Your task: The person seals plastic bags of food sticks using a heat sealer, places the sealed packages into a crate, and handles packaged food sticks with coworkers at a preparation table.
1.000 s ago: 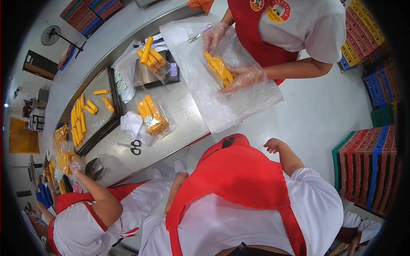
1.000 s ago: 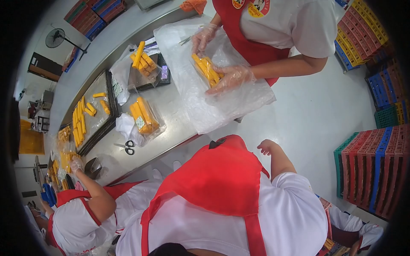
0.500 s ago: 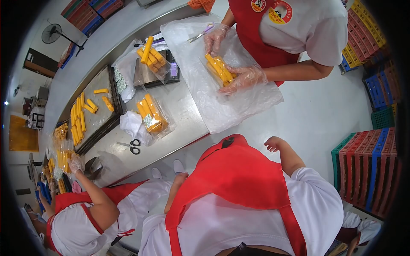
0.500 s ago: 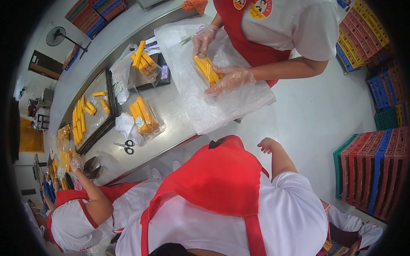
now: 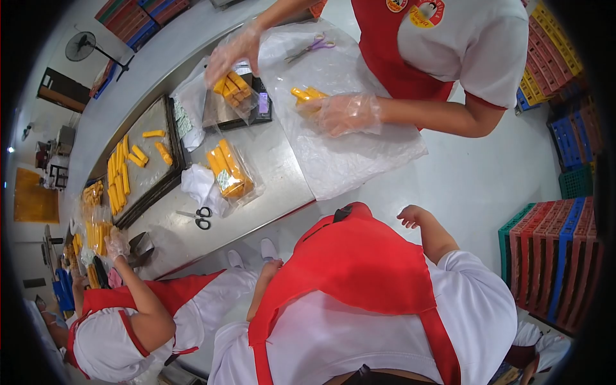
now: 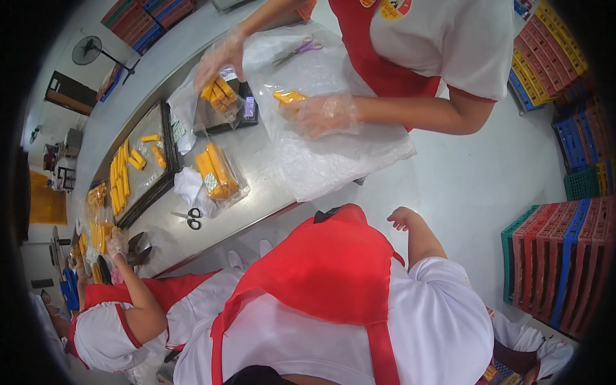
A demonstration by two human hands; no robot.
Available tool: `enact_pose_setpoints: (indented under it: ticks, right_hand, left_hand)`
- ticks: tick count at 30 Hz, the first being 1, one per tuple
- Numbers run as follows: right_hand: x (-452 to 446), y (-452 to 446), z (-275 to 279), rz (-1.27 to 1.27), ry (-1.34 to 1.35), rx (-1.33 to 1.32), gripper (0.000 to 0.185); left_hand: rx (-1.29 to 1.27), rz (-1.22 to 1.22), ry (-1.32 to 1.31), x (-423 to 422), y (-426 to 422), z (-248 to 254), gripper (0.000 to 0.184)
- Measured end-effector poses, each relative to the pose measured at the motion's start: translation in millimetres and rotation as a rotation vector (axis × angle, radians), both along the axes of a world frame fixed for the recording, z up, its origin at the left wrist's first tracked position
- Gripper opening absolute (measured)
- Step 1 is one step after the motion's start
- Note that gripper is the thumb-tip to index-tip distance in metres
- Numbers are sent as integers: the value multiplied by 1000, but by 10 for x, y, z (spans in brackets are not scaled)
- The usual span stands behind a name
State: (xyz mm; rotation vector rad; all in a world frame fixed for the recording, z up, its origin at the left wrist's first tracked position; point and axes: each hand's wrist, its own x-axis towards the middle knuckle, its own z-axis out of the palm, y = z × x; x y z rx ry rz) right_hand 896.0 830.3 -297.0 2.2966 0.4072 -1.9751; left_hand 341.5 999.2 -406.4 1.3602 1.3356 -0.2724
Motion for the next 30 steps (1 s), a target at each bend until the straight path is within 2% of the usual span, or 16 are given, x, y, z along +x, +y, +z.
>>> enact_pose_setpoints:
  ticks: [2,5,8,10,12,13,14,16,19,22,23,25,28,30]
  right_hand:
    - [8,-7,2,-1,3,-10,43]
    - [-7,-9,-12,-15,5,-15,41]
    - [-17,20,-12,-19,22,-10,38]
    - [-6,58,18,-9,42,-10,36]
    - [39,140,80,15,12,62,32]
    - [64,204,166,22,13,60,32]
    - [74,289,331,68,28,135,30]
    - [70,435,663,126,46,209,29]
    - [32,648,1034,187,30,366,28]
    - [34,768,1010,82,72,396,28]
    - [32,782,977,87,72,400,28]
    - [-11,765,847,36,86,373,25]
    - [-11,615,587,-28,141,274,27]
    - [-6,450,395,-27,115,234,29]
  left_hand:
    - [31,-55,-10,14,-20,40,44]
    - [-47,85,-6,58,-40,152,45]
    - [5,-7,19,58,-41,160,43]
    - [235,-318,-41,-44,-73,-45,40]
    - [184,-263,-49,38,-44,101,38]
    - [51,-125,-73,145,-8,335,36]
    - [-115,64,-111,453,86,968,34]
    - [-287,258,-214,973,249,2103,31]
    - [-279,229,-454,1090,429,2245,23]
    - [-174,185,-474,1263,510,2233,19]
    - [-169,188,-476,1293,505,2260,19]
    - [-81,-41,-336,1332,494,2323,16]
    - [-210,11,-405,1179,373,2024,17]
    - [-256,93,-322,1020,285,1802,16]
